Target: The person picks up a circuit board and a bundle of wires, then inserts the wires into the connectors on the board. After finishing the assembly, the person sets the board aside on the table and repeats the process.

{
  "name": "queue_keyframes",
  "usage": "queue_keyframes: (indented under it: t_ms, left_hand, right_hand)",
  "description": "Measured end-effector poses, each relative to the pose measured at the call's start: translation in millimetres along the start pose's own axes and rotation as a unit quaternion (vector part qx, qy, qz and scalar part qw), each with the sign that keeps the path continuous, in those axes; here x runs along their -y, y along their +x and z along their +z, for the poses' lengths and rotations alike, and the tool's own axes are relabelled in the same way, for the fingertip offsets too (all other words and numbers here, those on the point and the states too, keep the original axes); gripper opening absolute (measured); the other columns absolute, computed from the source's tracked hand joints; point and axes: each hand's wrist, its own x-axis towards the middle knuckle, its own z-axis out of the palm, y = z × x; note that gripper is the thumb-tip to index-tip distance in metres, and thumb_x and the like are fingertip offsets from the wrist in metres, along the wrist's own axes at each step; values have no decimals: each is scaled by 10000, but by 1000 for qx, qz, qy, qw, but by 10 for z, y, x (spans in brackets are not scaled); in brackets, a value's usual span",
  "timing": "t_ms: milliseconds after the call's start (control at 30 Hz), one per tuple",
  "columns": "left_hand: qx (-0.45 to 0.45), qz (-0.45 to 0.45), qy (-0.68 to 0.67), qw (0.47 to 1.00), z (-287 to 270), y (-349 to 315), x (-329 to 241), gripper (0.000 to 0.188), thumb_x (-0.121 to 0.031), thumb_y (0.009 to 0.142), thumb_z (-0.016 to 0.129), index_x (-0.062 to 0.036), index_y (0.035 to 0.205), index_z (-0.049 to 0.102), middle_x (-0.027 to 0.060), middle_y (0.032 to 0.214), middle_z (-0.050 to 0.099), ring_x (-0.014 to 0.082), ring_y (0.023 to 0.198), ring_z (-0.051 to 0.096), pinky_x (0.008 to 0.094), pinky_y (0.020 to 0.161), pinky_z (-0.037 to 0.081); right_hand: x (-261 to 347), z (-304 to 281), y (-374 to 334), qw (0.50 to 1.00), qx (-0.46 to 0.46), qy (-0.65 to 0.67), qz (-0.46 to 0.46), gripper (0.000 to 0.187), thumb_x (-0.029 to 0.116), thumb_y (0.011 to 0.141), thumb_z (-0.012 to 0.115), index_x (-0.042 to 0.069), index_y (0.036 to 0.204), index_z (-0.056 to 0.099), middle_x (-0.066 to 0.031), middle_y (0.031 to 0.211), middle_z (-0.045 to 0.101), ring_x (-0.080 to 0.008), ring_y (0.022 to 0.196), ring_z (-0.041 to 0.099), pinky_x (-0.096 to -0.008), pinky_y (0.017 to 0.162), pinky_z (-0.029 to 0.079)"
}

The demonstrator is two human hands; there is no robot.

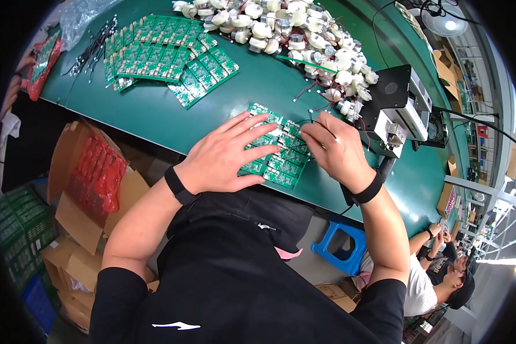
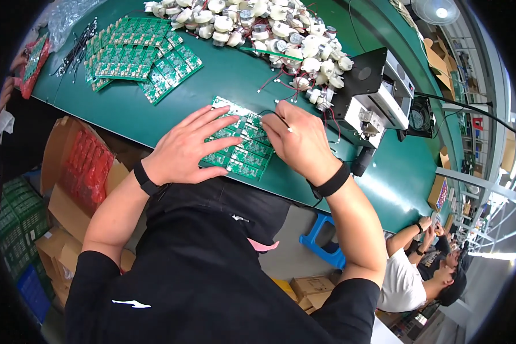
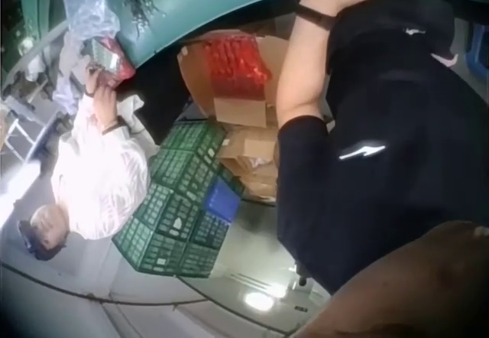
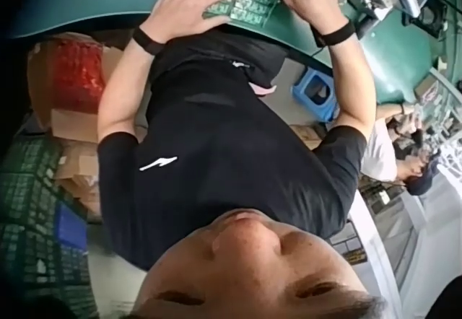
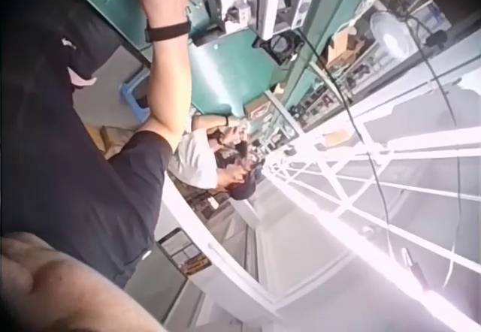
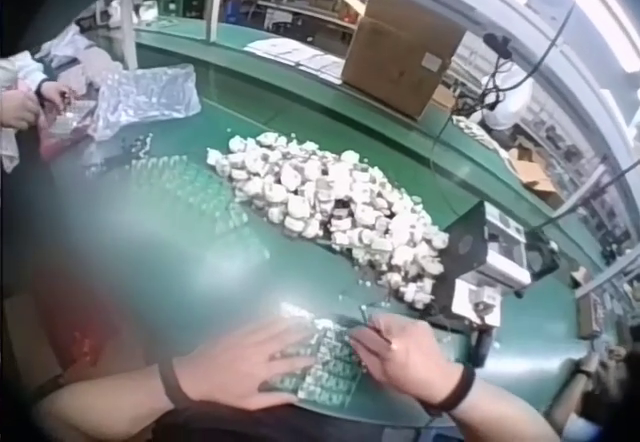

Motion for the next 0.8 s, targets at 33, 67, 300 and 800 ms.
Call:
queue_keyframes:
  t_ms: [33, 67, 300, 800]
  left_hand:
    - [-2, 2, 0, 1000, 3, -1, 3, 609, -380, 824, 840, -170, 1375, 687, 121, 1584, 541, 374, 1523, 439, 551, 1259, 354]
    - [-3, 4, 1, 1000, 7, -2, 4, 603, -382, 827, 837, -172, 1373, 689, 120, 1583, 541, 373, 1521, 441, 550, 1257, 356]
    - [-15, 0, -10, 1000, 45, -35, 27, 573, -390, 837, 826, -176, 1354, 697, 117, 1582, 541, 367, 1518, 444, 545, 1250, 363]
    - [-28, 4, -22, 999, 52, -39, 44, 546, -390, 836, 829, -175, 1320, 696, 128, 1562, 546, 365, 1511, 448, 535, 1250, 369]
  right_hand:
    - [5, 4, 38, 1000, 0, -13, -28, 88, 104, 937, 751, 44, 998, 730, -103, 862, 607, -330, 742, 657, -431, 623, 528]
    - [6, 9, 61, 999, 3, -12, -30, 88, 104, 937, 751, 44, 998, 730, -103, 862, 607, -330, 742, 657, -431, 623, 528]
    - [57, 2, 226, 980, 151, -111, -72, 110, 62, 872, 725, 47, 958, 657, -104, 916, 600, -305, 771, 686, -440, 634, 559]
    - [51, -62, 354, 966, 190, -136, -115, 71, 57, 855, 677, 42, 911, 635, -107, 904, 569, -284, 775, 679, -422, 634, 557]
